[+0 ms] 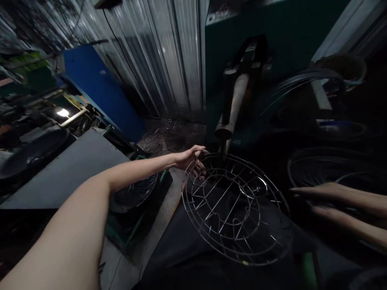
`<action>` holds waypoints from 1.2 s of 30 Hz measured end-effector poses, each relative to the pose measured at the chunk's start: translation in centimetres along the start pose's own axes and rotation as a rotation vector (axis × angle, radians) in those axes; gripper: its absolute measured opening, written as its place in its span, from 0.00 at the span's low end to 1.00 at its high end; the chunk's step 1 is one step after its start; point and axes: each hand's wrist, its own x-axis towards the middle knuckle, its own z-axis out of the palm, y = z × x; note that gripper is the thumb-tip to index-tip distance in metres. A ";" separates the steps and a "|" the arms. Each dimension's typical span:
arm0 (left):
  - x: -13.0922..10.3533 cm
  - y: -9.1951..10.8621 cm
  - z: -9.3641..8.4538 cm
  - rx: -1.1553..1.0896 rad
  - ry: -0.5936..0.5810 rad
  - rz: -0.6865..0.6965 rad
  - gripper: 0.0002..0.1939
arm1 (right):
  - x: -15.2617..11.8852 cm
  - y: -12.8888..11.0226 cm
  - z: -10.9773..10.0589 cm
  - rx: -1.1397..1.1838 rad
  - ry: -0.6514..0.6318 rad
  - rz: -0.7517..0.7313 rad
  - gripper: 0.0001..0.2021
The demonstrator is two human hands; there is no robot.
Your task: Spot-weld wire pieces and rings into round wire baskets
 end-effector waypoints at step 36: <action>-8.1 -13.4 6.1 1.542 0.387 0.957 0.17 | -2.2 -10.3 18.8 0.422 -0.167 0.178 0.14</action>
